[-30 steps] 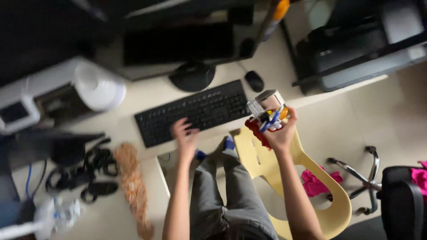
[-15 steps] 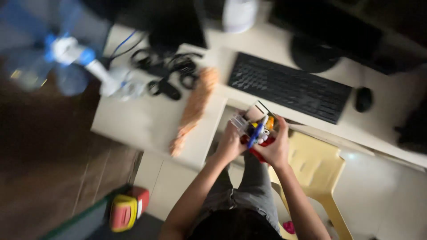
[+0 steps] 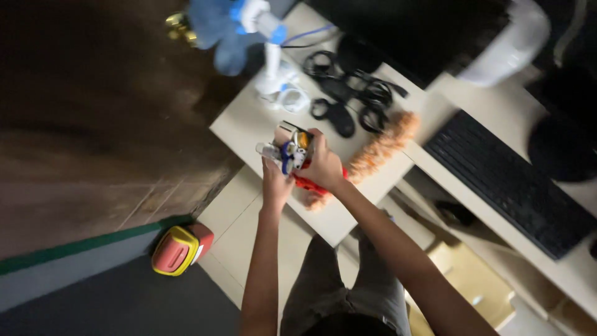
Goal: The person cleans a cluttered desk using a red cloth and a spray bottle. They wipe the surface, move a computer monitor, organize cables, and clean a keyboard and a small fan. The person also folds a white cable and places it on the desk.
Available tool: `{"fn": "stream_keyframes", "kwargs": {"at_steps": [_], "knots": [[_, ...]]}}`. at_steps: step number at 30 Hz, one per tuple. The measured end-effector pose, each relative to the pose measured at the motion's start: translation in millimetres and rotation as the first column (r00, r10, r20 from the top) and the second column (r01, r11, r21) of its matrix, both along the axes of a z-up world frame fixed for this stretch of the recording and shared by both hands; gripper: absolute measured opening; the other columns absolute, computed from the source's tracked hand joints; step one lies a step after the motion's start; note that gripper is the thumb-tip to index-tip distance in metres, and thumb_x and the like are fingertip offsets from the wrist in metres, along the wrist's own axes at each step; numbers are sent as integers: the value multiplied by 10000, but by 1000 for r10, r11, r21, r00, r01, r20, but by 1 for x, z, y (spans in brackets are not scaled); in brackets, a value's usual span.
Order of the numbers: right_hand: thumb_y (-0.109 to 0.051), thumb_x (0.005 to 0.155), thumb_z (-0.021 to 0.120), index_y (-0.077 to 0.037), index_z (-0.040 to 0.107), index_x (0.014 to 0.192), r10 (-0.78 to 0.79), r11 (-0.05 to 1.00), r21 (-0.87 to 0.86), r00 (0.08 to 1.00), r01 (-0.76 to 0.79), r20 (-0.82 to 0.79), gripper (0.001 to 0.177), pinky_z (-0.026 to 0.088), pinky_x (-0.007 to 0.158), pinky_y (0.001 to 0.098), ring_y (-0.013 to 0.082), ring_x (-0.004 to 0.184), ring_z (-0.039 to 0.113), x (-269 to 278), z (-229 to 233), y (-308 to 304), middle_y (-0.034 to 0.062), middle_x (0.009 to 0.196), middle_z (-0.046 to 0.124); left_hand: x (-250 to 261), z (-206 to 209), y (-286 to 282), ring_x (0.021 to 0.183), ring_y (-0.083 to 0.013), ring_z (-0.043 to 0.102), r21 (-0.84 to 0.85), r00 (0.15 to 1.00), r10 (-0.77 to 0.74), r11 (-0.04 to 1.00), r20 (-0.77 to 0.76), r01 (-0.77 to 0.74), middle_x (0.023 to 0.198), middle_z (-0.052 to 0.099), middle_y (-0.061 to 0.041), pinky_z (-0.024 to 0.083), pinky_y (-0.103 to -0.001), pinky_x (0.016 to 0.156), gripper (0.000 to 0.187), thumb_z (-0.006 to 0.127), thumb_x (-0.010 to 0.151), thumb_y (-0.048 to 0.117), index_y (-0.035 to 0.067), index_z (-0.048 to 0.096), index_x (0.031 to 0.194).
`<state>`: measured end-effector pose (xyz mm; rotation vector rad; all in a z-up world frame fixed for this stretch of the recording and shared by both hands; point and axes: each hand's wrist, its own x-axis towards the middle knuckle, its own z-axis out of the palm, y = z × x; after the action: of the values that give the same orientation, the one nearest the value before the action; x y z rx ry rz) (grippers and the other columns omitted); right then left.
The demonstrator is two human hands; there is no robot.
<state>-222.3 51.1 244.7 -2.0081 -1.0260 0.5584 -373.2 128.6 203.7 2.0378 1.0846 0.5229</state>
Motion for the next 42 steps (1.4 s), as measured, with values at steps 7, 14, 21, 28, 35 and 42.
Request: {"fn": "stream_keyframes", "kwargs": {"at_steps": [7,14,21,28,35,42], "knots": [[-373,561,947,-95,304,1428,122,961,241,991,-133,62,1114,565,859,488,432,1105,670,-20,-65,115,243,1307,610,-22,-68,118,1350,-485,461,275,982,-1,960,187,-52,1442,458,-279,436,-480,1105,792,797,742,-45,-35,420,1438],[-356,589,948,-104,313,1447,-14,998,66,994,21,-112,1097,557,881,488,406,1104,680,-31,-85,167,188,1318,611,-15,-129,187,1351,-416,520,189,974,56,977,221,-99,1446,498,-235,444,-441,1146,726,752,811,-21,-10,418,1455],[-408,642,955,-68,193,1539,-61,985,156,996,71,-67,1226,562,894,487,430,1201,626,-35,-80,160,247,1475,478,-15,-114,154,1393,-460,437,349,932,26,923,361,-161,1516,406,-285,415,-508,1148,804,689,864,-71,4,291,1559],[-411,720,956,23,461,1410,-36,979,203,971,-13,238,954,546,914,488,476,1204,587,-4,-108,87,297,1402,493,-14,-97,49,1133,-286,623,-177,907,255,962,336,-205,1279,539,-171,600,-388,922,319,626,1005,180,40,577,1288],[-326,974,702,38,724,1163,-200,915,102,660,390,-724,411,584,805,381,257,917,694,55,-96,-51,177,1097,754,50,-13,-38,1298,-360,488,-41,942,-140,986,304,159,1435,457,-222,440,-425,1077,582,710,971,222,11,463,1454],[-334,975,621,-31,532,1406,-35,661,0,31,751,-999,534,589,880,363,193,1041,694,90,-47,-210,117,1238,682,163,-18,-121,1250,-317,604,-137,807,-496,818,321,558,1335,609,-168,472,-415,1098,524,774,931,230,30,559,1366]]}}
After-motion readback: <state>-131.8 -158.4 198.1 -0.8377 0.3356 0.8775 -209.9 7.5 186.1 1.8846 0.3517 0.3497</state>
